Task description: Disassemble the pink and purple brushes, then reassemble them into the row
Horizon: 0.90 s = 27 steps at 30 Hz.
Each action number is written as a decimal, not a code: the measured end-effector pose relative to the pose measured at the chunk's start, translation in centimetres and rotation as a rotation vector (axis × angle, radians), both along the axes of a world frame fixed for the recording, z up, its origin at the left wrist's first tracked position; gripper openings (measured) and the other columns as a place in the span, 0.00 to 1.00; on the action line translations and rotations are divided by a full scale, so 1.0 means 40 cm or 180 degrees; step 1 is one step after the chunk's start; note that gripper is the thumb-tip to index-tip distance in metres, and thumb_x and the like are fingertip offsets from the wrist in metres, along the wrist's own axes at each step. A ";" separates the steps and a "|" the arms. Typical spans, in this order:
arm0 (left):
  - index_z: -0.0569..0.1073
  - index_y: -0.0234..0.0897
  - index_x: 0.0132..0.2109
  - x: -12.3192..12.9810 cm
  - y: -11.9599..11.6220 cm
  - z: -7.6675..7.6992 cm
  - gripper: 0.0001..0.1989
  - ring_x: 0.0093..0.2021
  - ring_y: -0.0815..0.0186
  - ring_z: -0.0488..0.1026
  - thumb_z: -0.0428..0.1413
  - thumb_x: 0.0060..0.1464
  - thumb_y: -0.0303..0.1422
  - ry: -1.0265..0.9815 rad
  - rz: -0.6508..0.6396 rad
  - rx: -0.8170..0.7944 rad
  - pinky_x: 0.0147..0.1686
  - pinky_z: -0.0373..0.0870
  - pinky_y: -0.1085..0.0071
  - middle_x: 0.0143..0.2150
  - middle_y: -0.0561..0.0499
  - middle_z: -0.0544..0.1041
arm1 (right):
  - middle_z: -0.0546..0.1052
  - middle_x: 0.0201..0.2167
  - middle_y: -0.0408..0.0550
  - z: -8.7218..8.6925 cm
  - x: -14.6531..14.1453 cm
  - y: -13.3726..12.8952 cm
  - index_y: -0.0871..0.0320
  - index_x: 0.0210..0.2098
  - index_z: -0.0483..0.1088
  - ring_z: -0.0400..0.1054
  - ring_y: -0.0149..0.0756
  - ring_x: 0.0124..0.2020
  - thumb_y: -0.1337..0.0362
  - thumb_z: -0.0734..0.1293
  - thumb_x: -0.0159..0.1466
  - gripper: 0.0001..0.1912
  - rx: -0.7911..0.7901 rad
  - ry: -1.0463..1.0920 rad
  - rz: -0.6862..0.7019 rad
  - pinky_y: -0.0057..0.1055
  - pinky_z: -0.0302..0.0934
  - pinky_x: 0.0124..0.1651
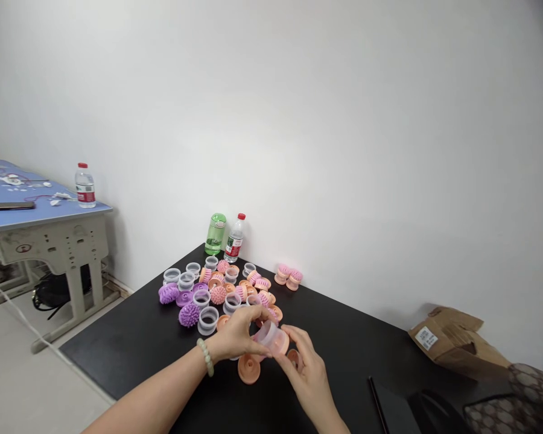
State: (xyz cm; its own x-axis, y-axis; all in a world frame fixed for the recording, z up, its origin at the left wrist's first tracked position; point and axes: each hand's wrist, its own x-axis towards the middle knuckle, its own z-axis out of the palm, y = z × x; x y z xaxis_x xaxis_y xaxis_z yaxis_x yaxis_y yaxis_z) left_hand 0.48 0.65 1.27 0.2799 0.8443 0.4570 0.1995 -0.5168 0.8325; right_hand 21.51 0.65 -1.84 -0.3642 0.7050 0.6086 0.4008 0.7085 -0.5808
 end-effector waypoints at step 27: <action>0.73 0.40 0.46 0.033 -0.033 -0.020 0.24 0.41 0.58 0.69 0.63 0.49 0.51 0.2342 -0.0211 0.1590 0.43 0.58 0.64 0.36 0.49 0.74 | 0.82 0.33 0.52 -0.040 0.126 0.127 0.59 0.33 0.73 0.77 0.47 0.37 0.50 0.78 0.44 0.23 -0.1901 0.1280 -0.0851 0.41 0.70 0.44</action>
State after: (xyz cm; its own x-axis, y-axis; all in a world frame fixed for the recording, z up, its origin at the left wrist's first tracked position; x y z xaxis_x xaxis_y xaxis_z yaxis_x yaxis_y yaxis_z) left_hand 1.81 -0.66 0.47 0.6888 0.5663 0.4526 0.5515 -0.8146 0.1798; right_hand 26.56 5.72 -3.42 0.0337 0.9887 0.1463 0.1911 0.1373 -0.9719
